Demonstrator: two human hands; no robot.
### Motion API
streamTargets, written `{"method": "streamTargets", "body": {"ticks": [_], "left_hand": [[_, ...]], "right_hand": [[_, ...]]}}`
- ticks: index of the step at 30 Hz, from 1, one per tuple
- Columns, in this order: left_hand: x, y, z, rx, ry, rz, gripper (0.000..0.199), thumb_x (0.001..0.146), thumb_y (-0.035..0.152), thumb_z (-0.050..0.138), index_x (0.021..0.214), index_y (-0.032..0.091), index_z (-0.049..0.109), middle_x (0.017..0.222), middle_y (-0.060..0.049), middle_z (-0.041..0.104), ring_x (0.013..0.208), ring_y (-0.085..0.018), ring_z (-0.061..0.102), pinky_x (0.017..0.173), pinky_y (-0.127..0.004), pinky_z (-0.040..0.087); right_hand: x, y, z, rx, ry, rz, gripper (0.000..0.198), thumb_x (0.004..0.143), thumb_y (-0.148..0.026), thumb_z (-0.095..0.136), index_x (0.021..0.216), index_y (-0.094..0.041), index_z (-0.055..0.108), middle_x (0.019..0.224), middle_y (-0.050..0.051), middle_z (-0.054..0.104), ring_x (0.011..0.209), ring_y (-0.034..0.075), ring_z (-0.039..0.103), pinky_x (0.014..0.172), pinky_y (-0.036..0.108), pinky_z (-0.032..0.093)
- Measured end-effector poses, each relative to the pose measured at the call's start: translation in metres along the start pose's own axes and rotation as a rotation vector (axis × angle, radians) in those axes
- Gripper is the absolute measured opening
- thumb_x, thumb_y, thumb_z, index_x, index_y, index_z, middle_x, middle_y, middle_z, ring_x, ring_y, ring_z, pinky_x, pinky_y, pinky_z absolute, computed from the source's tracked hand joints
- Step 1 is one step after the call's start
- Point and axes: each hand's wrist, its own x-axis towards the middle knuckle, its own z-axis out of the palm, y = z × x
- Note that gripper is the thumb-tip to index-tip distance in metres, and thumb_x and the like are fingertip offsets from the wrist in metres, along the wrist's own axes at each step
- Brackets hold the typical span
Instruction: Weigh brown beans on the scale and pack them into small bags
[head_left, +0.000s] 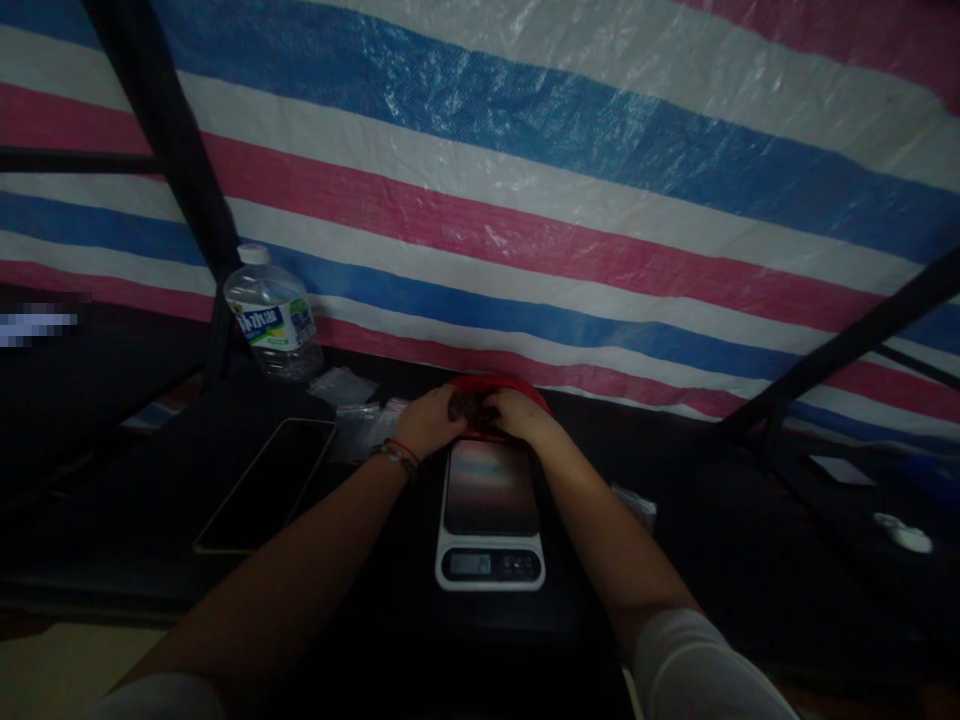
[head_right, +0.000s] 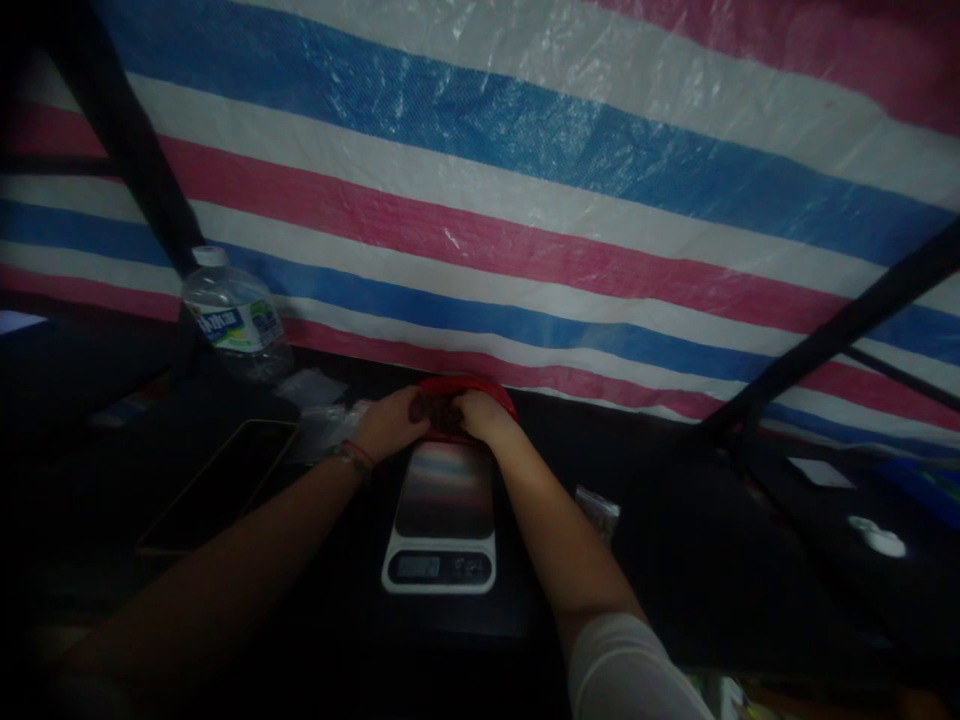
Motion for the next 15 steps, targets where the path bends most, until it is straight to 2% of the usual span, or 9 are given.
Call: {"method": "streamTargets", "body": {"ticks": [3,6,10,12,15], "left_hand": [[0.001,-0.001,0.002,0.003,0.002,0.019,0.035,0.081,0.031,0.057,0.115,0.022,0.060,0.107,-0.009,0.068,0.097,-0.024,0.066,0.079,-0.029,0.049],[0.002,-0.002,0.003,-0.004,0.011,0.040,0.033,0.081,0.031,0.056,0.111,0.021,0.061,0.109,-0.009,0.067,0.097,-0.023,0.066,0.080,-0.029,0.049],[0.003,-0.001,0.004,-0.023,-0.009,0.034,0.033,0.080,0.035,0.059,0.110,0.022,0.062,0.108,-0.008,0.068,0.097,-0.023,0.065,0.082,-0.029,0.049],[0.003,0.000,0.005,-0.029,-0.005,0.026,0.035,0.080,0.036,0.060,0.112,0.023,0.062,0.109,-0.008,0.068,0.100,-0.023,0.065,0.084,-0.029,0.049],[0.003,0.001,0.006,-0.044,0.003,0.014,0.037,0.081,0.036,0.059,0.115,0.023,0.061,0.110,-0.008,0.068,0.101,-0.023,0.065,0.086,-0.029,0.049]], "right_hand": [[0.002,0.004,0.001,0.026,0.030,0.033,0.028,0.075,-0.006,0.061,0.091,-0.021,0.078,0.094,0.009,0.076,0.088,0.024,0.069,0.081,0.030,0.049],[0.003,0.008,-0.001,0.083,0.088,0.056,0.029,0.076,-0.008,0.062,0.095,-0.022,0.078,0.098,0.007,0.076,0.093,0.024,0.068,0.085,0.030,0.049],[0.003,0.002,-0.007,0.280,0.258,0.061,0.029,0.080,-0.012,0.062,0.104,-0.022,0.075,0.105,0.005,0.074,0.098,0.021,0.067,0.089,0.030,0.049],[0.004,-0.004,-0.008,0.366,0.328,0.038,0.028,0.082,-0.013,0.062,0.105,-0.023,0.074,0.107,0.004,0.074,0.100,0.020,0.066,0.091,0.031,0.049],[0.004,-0.011,-0.007,0.433,0.335,-0.040,0.026,0.082,-0.012,0.063,0.103,-0.023,0.075,0.107,0.004,0.074,0.102,0.019,0.066,0.094,0.032,0.048]]}}
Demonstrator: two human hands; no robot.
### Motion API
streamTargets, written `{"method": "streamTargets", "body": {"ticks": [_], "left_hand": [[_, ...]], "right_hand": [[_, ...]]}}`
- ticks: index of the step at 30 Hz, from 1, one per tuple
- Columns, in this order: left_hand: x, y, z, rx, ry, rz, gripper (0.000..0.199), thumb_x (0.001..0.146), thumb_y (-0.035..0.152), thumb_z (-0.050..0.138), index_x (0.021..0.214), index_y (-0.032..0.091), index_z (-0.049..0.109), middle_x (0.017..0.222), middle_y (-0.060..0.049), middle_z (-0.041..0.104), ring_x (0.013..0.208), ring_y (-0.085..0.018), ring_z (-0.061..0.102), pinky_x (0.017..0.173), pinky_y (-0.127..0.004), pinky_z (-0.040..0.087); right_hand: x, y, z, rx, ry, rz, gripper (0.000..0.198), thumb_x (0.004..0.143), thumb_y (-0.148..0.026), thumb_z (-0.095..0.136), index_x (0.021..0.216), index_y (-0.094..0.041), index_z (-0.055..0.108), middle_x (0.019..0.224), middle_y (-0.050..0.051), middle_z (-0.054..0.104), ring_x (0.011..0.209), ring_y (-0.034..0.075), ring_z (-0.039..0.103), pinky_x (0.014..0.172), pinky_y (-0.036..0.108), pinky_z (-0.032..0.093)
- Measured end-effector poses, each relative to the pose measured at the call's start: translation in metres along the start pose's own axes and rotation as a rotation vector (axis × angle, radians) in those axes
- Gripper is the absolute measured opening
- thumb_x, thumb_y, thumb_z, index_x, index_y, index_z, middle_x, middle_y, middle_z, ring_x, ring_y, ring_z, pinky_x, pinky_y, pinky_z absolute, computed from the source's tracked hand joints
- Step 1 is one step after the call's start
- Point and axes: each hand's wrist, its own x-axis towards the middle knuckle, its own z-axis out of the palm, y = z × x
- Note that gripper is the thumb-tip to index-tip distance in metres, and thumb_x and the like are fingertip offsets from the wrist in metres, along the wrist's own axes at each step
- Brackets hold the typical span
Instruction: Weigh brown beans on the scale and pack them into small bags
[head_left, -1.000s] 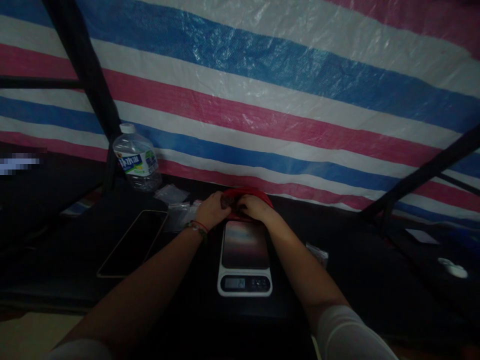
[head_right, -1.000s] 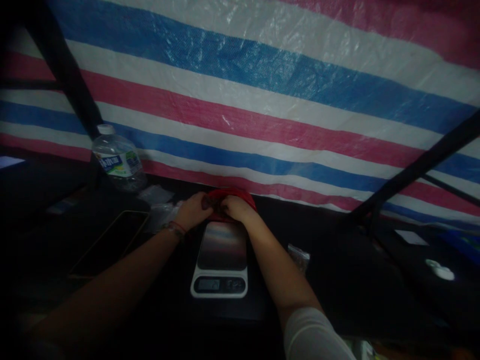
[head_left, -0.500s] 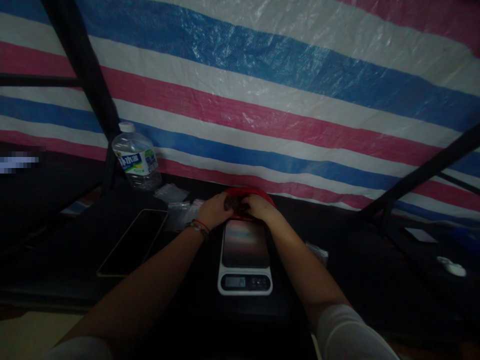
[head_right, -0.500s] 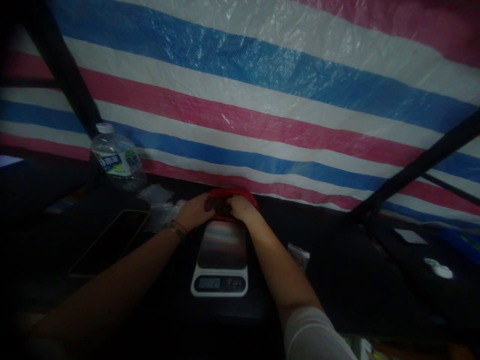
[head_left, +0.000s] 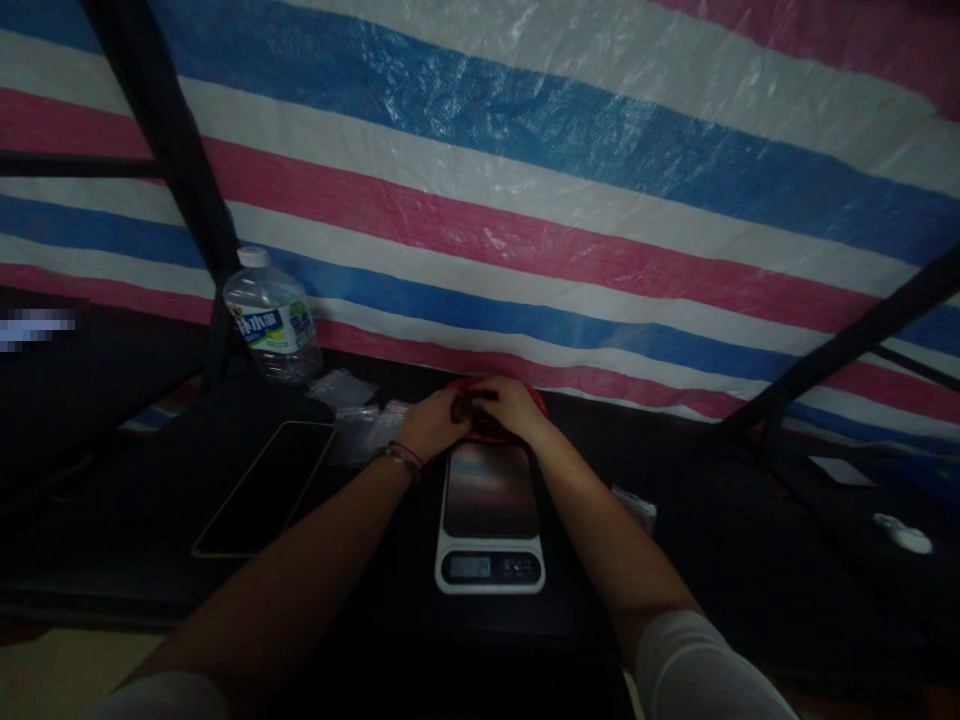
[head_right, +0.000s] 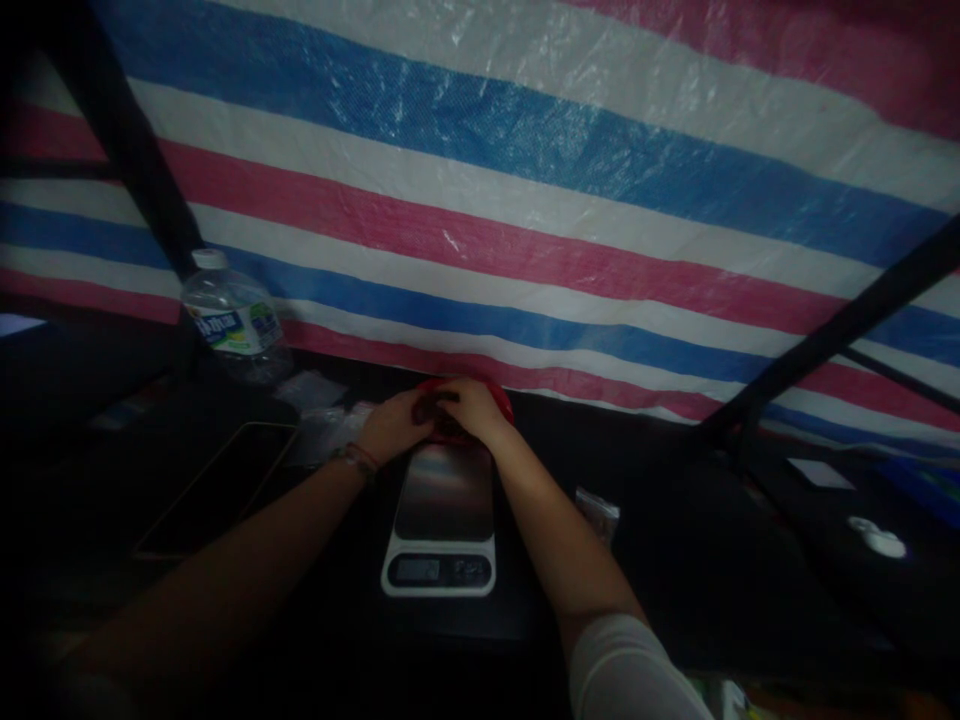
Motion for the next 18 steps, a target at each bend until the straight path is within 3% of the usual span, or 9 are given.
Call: {"method": "streamTargets", "body": {"ticks": [3,8,11,14,18], "left_hand": [[0.000,0.001,0.001,-0.027,-0.009,-0.034,0.037,0.081,0.036,0.061,0.116,0.024,0.062,0.108,-0.007,0.069,0.101,-0.023,0.065,0.087,-0.030,0.048],[-0.001,0.003,0.000,-0.057,-0.012,-0.055,0.037,0.081,0.034,0.062,0.116,0.022,0.062,0.108,-0.009,0.069,0.102,-0.024,0.065,0.087,-0.030,0.048],[-0.001,0.002,0.000,-0.072,-0.018,-0.027,0.039,0.080,0.034,0.062,0.118,0.022,0.061,0.110,-0.008,0.069,0.102,-0.023,0.065,0.086,-0.030,0.048],[-0.001,0.000,0.000,-0.089,0.007,-0.019,0.042,0.080,0.034,0.063,0.120,0.022,0.059,0.112,-0.008,0.069,0.102,-0.023,0.066,0.085,-0.029,0.049],[-0.001,-0.002,0.000,-0.109,0.080,-0.083,0.038,0.081,0.037,0.061,0.115,0.020,0.059,0.105,-0.008,0.070,0.096,-0.024,0.067,0.080,-0.029,0.050]], "right_hand": [[-0.001,-0.003,0.002,0.024,-0.049,-0.031,0.031,0.080,-0.009,0.061,0.105,-0.023,0.074,0.108,0.003,0.073,0.104,0.019,0.065,0.095,0.032,0.048],[-0.004,-0.007,0.004,0.086,-0.008,-0.011,0.054,0.076,0.000,0.053,0.123,-0.024,0.065,0.118,0.003,0.070,0.107,0.017,0.064,0.098,0.032,0.048],[-0.003,-0.010,0.001,0.056,-0.008,-0.074,0.044,0.079,-0.001,0.051,0.113,-0.022,0.071,0.112,0.004,0.072,0.103,0.017,0.064,0.096,0.031,0.048],[-0.001,-0.006,-0.005,-0.111,0.058,-0.031,0.037,0.081,-0.003,0.049,0.103,-0.018,0.073,0.108,0.007,0.072,0.102,0.019,0.064,0.096,0.032,0.047],[-0.007,0.004,-0.007,-0.295,-0.178,0.059,0.027,0.082,-0.013,0.057,0.102,-0.016,0.074,0.103,0.011,0.072,0.096,0.023,0.065,0.090,0.033,0.047]]}}
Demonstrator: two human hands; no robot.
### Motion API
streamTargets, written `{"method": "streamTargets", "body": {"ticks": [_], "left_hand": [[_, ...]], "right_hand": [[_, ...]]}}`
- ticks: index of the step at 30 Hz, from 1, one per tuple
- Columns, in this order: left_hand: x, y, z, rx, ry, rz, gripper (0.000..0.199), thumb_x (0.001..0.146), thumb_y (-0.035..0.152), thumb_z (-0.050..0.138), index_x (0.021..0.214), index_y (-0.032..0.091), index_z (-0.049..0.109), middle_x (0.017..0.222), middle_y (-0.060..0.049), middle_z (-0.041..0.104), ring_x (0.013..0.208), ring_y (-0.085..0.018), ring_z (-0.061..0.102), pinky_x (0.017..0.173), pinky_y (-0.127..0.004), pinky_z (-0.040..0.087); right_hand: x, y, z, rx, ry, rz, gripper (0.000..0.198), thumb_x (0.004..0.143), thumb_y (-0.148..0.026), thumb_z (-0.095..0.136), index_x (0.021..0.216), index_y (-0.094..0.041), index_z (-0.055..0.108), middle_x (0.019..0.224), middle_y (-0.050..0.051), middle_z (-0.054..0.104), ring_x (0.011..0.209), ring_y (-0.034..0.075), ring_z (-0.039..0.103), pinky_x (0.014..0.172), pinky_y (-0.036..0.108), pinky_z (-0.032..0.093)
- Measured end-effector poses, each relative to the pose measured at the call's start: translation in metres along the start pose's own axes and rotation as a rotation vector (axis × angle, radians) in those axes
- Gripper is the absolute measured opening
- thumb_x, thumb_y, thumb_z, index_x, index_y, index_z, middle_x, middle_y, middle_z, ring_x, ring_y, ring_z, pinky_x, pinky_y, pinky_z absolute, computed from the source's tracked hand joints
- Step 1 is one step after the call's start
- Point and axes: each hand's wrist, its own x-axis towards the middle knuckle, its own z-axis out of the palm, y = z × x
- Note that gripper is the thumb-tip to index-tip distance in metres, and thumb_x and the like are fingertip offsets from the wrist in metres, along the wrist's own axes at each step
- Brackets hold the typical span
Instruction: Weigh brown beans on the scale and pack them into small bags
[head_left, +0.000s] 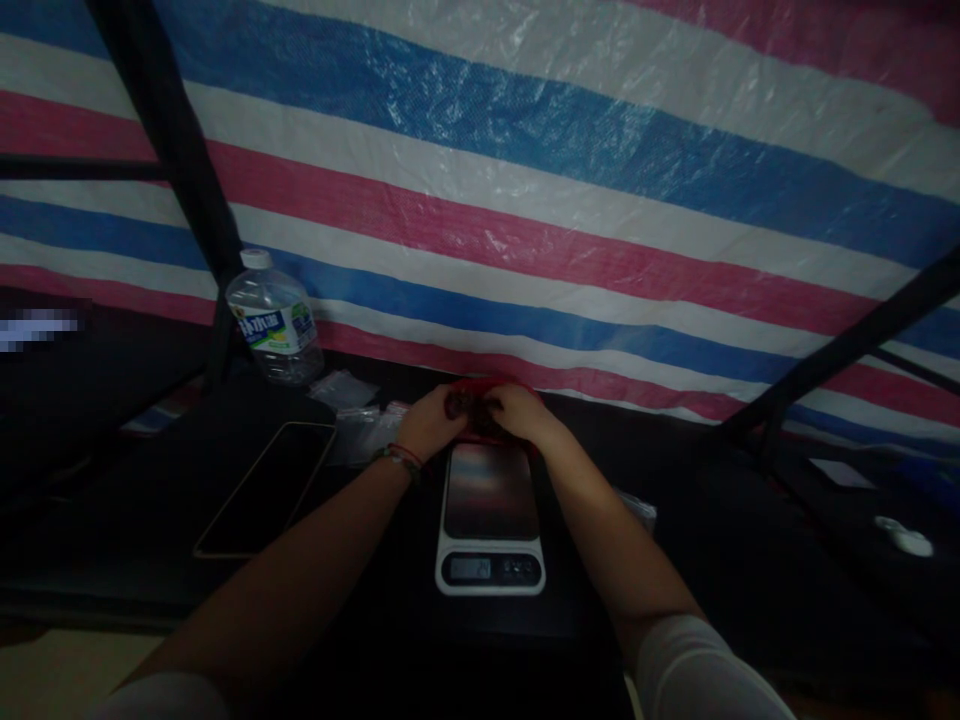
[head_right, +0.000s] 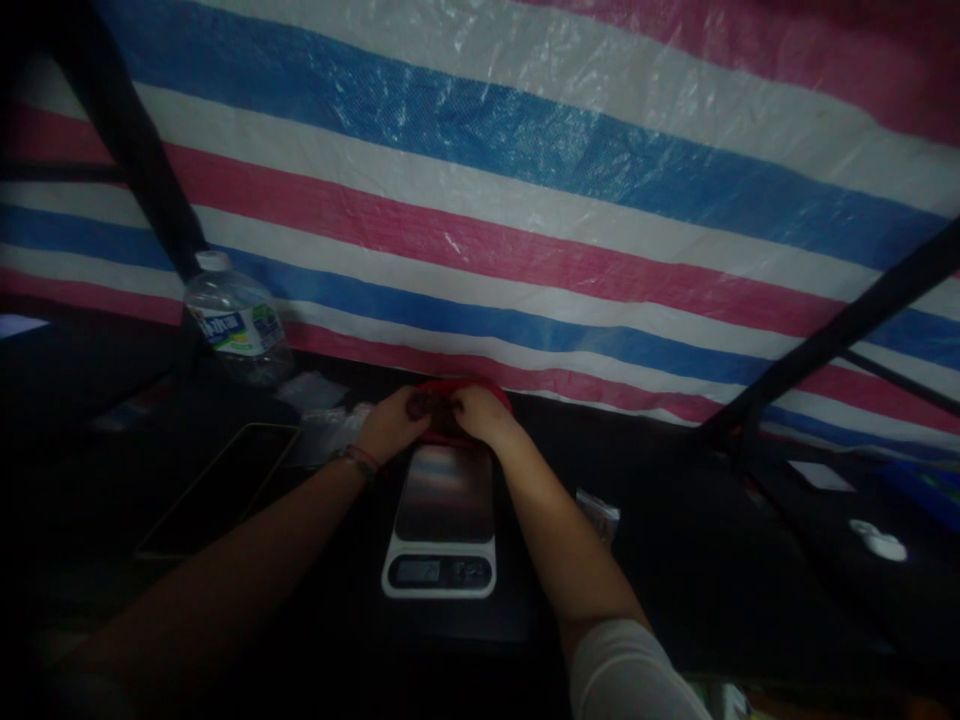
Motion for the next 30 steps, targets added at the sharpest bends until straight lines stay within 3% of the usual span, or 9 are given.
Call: {"method": "streamTargets", "body": {"ticks": [3,5,8,12,15,20,26,30], "left_hand": [[-0.001,0.001,-0.002,-0.032,0.071,-0.010,0.037,0.081,0.037,0.061,0.114,0.020,0.057,0.108,-0.007,0.070,0.098,-0.023,0.067,0.082,-0.029,0.050],[-0.001,0.003,-0.004,-0.026,0.041,-0.017,0.037,0.081,0.035,0.061,0.115,0.021,0.058,0.108,-0.007,0.070,0.098,-0.022,0.067,0.082,-0.028,0.050],[-0.002,0.004,-0.004,0.008,-0.038,-0.019,0.036,0.082,0.034,0.061,0.115,0.021,0.060,0.104,-0.007,0.072,0.096,-0.023,0.068,0.080,-0.027,0.049],[-0.002,0.000,-0.002,0.036,-0.034,-0.001,0.040,0.082,0.038,0.060,0.118,0.021,0.060,0.103,-0.007,0.072,0.094,-0.025,0.069,0.076,-0.028,0.049],[0.000,-0.003,0.000,0.041,-0.050,0.047,0.039,0.082,0.038,0.058,0.119,0.024,0.060,0.104,-0.005,0.072,0.093,-0.024,0.069,0.075,-0.028,0.049],[0.002,-0.005,0.002,0.076,-0.113,0.093,0.030,0.082,0.039,0.057,0.108,0.025,0.063,0.097,-0.004,0.073,0.089,-0.024,0.069,0.072,-0.028,0.048],[0.002,-0.004,0.002,0.098,-0.135,0.080,0.034,0.083,0.040,0.056,0.112,0.025,0.063,0.100,-0.005,0.073,0.091,-0.024,0.069,0.074,-0.028,0.048],[0.004,-0.006,0.004,0.100,-0.119,0.088,0.035,0.082,0.041,0.056,0.113,0.026,0.062,0.100,-0.005,0.072,0.090,-0.024,0.069,0.074,-0.028,0.048]], "right_hand": [[-0.003,0.002,0.012,-0.051,-0.118,-0.024,0.041,0.077,-0.023,0.069,0.118,-0.016,0.068,0.117,0.014,0.067,0.102,0.025,0.063,0.091,0.033,0.047],[-0.002,0.000,0.020,-0.060,-0.125,-0.047,0.043,0.078,-0.022,0.068,0.121,-0.016,0.066,0.123,0.014,0.064,0.105,0.024,0.062,0.092,0.032,0.045],[0.003,-0.002,0.023,-0.072,-0.126,-0.063,0.029,0.083,-0.016,0.061,0.110,-0.016,0.071,0.117,0.013,0.067,0.101,0.021,0.063,0.091,0.029,0.045],[0.006,0.001,0.018,-0.097,-0.133,-0.054,0.026,0.083,-0.008,0.055,0.097,-0.016,0.075,0.101,0.010,0.073,0.094,0.020,0.065,0.088,0.027,0.045],[0.006,0.005,0.013,-0.062,-0.048,-0.020,0.026,0.081,-0.007,0.057,0.096,-0.018,0.076,0.099,0.008,0.074,0.094,0.021,0.066,0.089,0.029,0.046],[0.007,0.001,0.010,0.171,0.256,-0.023,0.027,0.083,-0.011,0.059,0.102,-0.021,0.074,0.109,0.005,0.072,0.103,0.019,0.064,0.095,0.031,0.046],[0.005,-0.010,0.010,0.273,0.154,-0.144,0.033,0.083,-0.007,0.058,0.108,-0.023,0.073,0.110,0.004,0.072,0.104,0.019,0.064,0.096,0.032,0.047],[0.006,-0.010,0.010,0.269,0.231,-0.121,0.034,0.080,-0.005,0.060,0.108,-0.021,0.072,0.111,0.006,0.071,0.105,0.020,0.063,0.097,0.034,0.046]]}}
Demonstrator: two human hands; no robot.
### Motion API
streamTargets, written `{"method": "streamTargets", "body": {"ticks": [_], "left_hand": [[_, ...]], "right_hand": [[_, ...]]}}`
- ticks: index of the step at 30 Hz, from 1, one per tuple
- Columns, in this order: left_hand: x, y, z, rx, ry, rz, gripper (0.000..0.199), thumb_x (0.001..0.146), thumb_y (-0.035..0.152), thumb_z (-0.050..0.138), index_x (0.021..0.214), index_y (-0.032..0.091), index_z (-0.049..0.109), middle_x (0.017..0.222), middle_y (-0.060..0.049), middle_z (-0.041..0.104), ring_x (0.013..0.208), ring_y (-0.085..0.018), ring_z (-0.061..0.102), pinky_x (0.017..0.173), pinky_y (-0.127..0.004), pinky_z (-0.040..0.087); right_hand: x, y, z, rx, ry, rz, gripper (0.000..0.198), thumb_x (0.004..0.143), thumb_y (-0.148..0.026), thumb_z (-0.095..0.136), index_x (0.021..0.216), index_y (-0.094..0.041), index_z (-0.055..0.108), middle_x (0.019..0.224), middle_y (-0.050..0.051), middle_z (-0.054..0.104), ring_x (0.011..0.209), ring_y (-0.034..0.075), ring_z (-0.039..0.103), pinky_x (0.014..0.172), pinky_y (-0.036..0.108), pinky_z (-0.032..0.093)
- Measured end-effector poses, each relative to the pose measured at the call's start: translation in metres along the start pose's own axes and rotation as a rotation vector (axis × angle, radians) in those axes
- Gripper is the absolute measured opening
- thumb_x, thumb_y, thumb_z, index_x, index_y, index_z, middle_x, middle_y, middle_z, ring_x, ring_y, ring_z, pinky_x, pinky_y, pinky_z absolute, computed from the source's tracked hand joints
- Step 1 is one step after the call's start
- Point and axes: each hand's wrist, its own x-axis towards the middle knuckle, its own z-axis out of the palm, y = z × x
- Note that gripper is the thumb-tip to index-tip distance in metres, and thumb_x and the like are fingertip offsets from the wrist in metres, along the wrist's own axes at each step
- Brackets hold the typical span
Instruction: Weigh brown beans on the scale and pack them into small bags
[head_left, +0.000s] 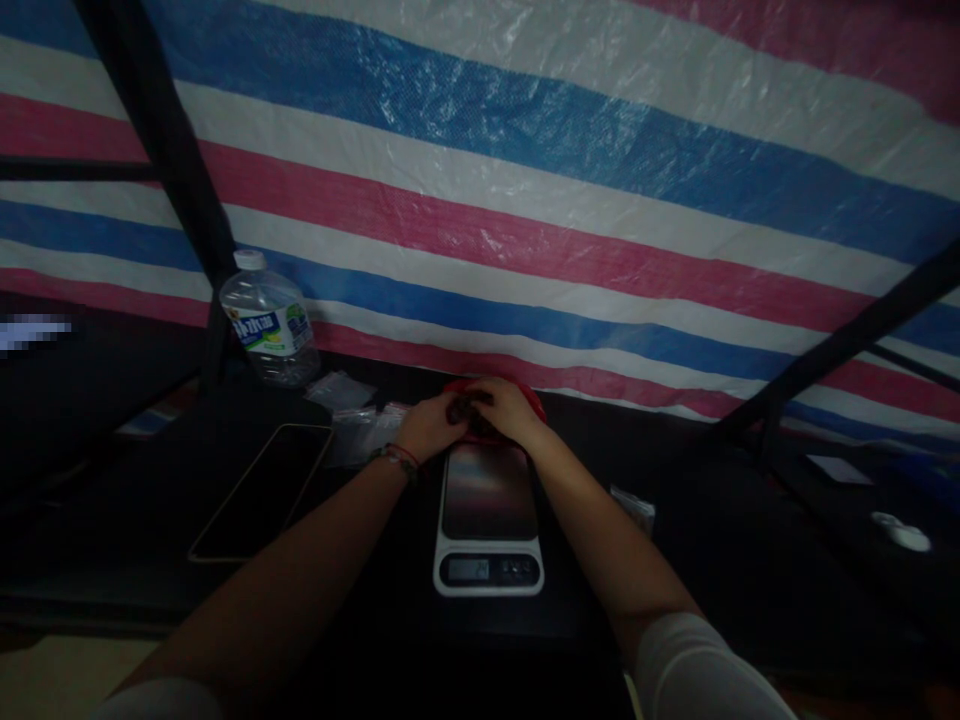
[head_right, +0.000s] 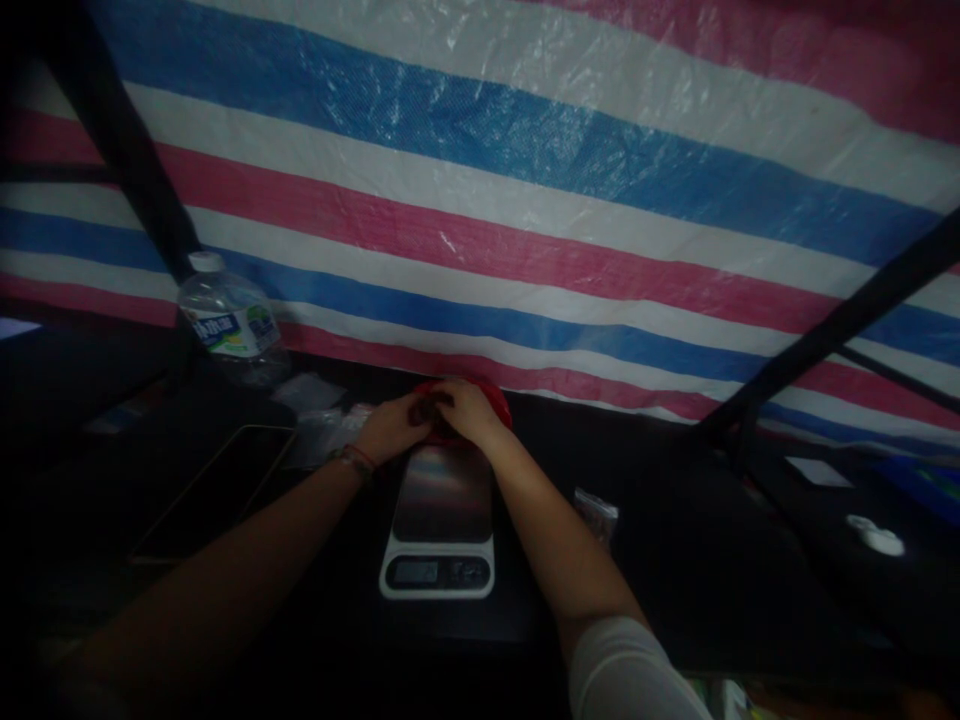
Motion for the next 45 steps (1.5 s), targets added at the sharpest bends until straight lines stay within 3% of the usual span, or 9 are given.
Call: {"method": "streamTargets", "body": {"ticks": [3,8,14,20,26,30,34,40,45], "left_hand": [[0.001,-0.001,0.001,0.003,-0.005,-0.007,0.033,0.082,0.042,0.056,0.110,0.025,0.064,0.097,-0.005,0.072,0.089,-0.024,0.069,0.073,-0.029,0.048],[0.001,-0.002,0.001,-0.014,-0.011,-0.007,0.035,0.082,0.042,0.057,0.112,0.025,0.063,0.100,-0.006,0.072,0.090,-0.023,0.069,0.074,-0.028,0.048],[0.001,-0.002,0.001,-0.003,-0.003,-0.014,0.035,0.082,0.043,0.056,0.111,0.024,0.063,0.098,-0.006,0.073,0.087,-0.024,0.069,0.070,-0.028,0.048],[-0.001,0.000,-0.001,-0.039,0.042,-0.043,0.047,0.081,0.042,0.059,0.124,0.025,0.058,0.102,-0.005,0.073,0.090,-0.024,0.070,0.074,-0.028,0.050],[-0.004,0.004,-0.005,-0.076,0.040,-0.027,0.048,0.081,0.041,0.059,0.126,0.024,0.057,0.103,-0.005,0.073,0.094,-0.024,0.069,0.078,-0.028,0.051],[-0.005,0.005,-0.008,-0.095,0.047,-0.048,0.048,0.081,0.040,0.060,0.126,0.024,0.057,0.105,-0.005,0.073,0.096,-0.024,0.069,0.080,-0.028,0.051],[-0.005,0.006,-0.009,-0.130,0.044,-0.086,0.046,0.083,0.040,0.060,0.126,0.024,0.058,0.106,-0.005,0.073,0.099,-0.024,0.069,0.083,-0.027,0.051],[-0.004,0.003,-0.006,-0.112,0.048,-0.072,0.047,0.081,0.043,0.061,0.124,0.024,0.058,0.104,-0.006,0.073,0.094,-0.024,0.069,0.076,-0.027,0.051],[-0.004,0.002,-0.006,-0.048,0.030,-0.091,0.044,0.081,0.045,0.059,0.117,0.021,0.060,0.096,-0.007,0.073,0.087,-0.024,0.070,0.070,-0.028,0.050]], "right_hand": [[0.000,0.001,0.001,-0.030,-0.021,0.020,0.025,0.080,-0.007,0.062,0.097,-0.019,0.074,0.102,0.007,0.073,0.098,0.021,0.064,0.092,0.035,0.048],[-0.001,0.002,0.003,0.033,0.040,-0.014,0.036,0.078,-0.007,0.063,0.110,-0.022,0.071,0.114,0.006,0.070,0.107,0.020,0.062,0.097,0.035,0.046],[0.000,0.007,0.003,0.008,0.068,0.073,0.022,0.081,-0.010,0.063,0.096,-0.021,0.074,0.100,0.004,0.073,0.094,0.018,0.066,0.088,0.032,0.050],[-0.001,0.010,-0.008,-0.147,0.015,0.148,0.027,0.085,-0.011,0.058,0.106,-0.020,0.073,0.110,0.008,0.072,0.105,0.022,0.065,0.098,0.036,0.046],[-0.006,0.001,-0.006,0.166,-0.051,0.077,0.047,0.078,-0.021,0.070,0.125,-0.021,0.063,0.121,0.009,0.067,0.109,0.021,0.063,0.098,0.037,0.048],[-0.007,-0.002,-0.004,0.262,-0.031,0.090,0.046,0.075,-0.019,0.072,0.120,-0.019,0.064,0.114,0.008,0.069,0.100,0.019,0.066,0.091,0.034,0.051],[-0.007,-0.002,-0.009,0.209,0.038,0.148,0.041,0.074,-0.020,0.073,0.114,-0.015,0.065,0.108,0.009,0.069,0.090,0.018,0.065,0.083,0.031,0.051],[-0.006,-0.009,-0.016,-0.004,0.001,0.103,0.005,0.077,-0.021,0.070,0.078,-0.017,0.070,0.082,0.002,0.068,0.076,0.014,0.060,0.070,0.025,0.044],[-0.008,-0.014,-0.008,-0.046,-0.094,0.254,0.025,0.082,-0.041,0.068,0.074,-0.018,0.072,0.069,0.002,0.069,0.060,0.012,0.058,0.055,0.024,0.036]]}}
